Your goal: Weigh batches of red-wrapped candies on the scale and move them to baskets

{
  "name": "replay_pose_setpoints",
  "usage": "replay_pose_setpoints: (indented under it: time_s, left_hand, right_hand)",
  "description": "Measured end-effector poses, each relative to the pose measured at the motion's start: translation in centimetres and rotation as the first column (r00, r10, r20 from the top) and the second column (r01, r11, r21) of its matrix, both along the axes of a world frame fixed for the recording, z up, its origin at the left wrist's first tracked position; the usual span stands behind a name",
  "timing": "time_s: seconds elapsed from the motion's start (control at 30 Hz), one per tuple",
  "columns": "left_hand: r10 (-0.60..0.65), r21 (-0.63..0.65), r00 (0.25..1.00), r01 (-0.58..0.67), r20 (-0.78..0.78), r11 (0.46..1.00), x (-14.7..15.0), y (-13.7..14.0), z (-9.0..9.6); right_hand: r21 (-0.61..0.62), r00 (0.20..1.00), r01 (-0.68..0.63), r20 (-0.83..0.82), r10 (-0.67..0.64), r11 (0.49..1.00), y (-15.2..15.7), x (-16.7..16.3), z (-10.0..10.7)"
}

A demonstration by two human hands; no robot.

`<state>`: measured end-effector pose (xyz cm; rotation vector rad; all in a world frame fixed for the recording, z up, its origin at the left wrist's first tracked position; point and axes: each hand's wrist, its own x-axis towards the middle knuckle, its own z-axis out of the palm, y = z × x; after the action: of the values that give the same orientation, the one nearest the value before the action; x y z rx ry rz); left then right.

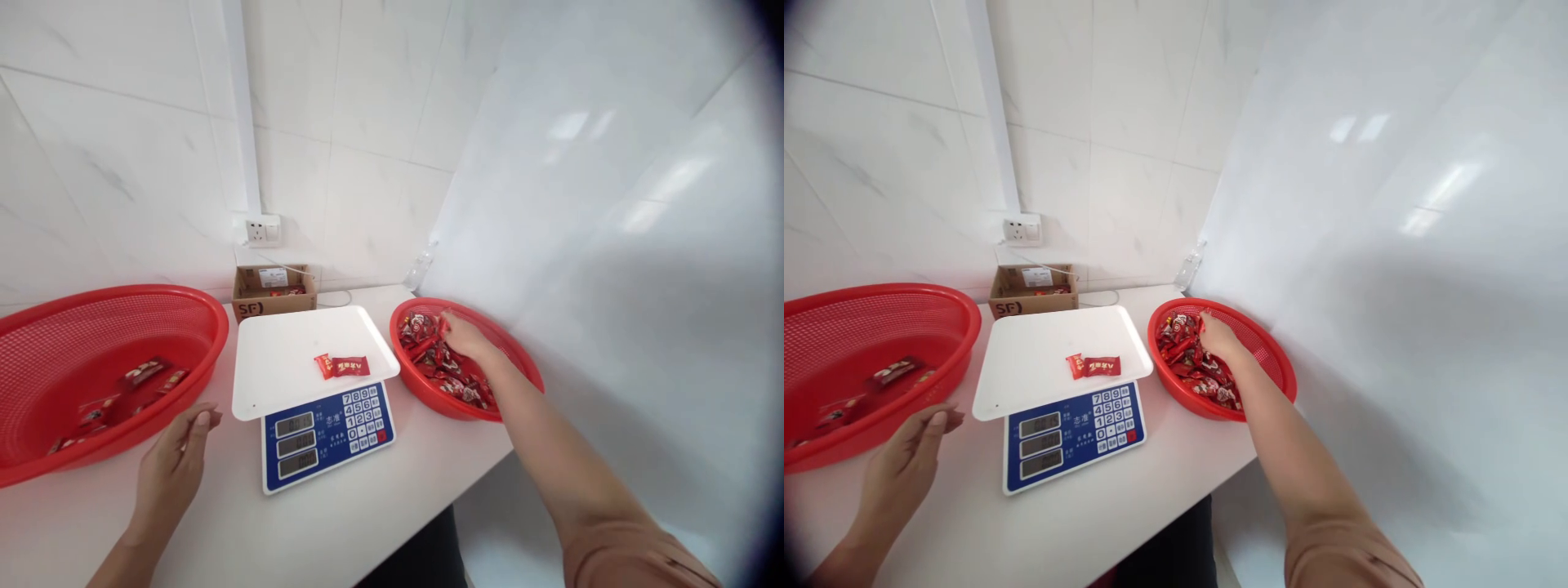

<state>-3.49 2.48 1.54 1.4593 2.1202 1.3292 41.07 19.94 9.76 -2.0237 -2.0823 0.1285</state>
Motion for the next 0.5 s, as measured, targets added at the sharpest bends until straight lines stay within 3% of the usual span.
replay_pose_setpoints:
  time_s: [0.1, 0.27, 0.37, 0.5]
  left_hand:
    - [-0.039, 0.037, 0.999, 0.039, 0.0, 0.999, 0.0, 0.0, -0.2]
    - [-0.068, 0.061, 0.997, 0.066, 0.025, 0.996, 0.2, 0.0, -0.2]
    - [-0.056, 0.058, 0.997, 0.053, 0.044, 0.997, 0.2, 0.0, -0.1]
    - [-0.053, 0.048, 0.997, 0.05, 0.055, 0.998, 0.3, 0.1, -0.1]
  right_hand:
    - [0.106, 0.995, 0.034, -0.1, -0.024, 0.994, -1.1, -1.4, 1.8]
    - [0.2, 0.863, -0.178, -0.439, 0.251, 0.963, -3.0, -6.9, 2.8]
    - [0.23, 0.838, -0.364, -0.343, 0.425, 0.903, -4.4, -10.8, 2.0]
    - [0.12, 0.723, -0.642, -0.236, 0.65, 0.758, -6.1, -14.1, 1.1]
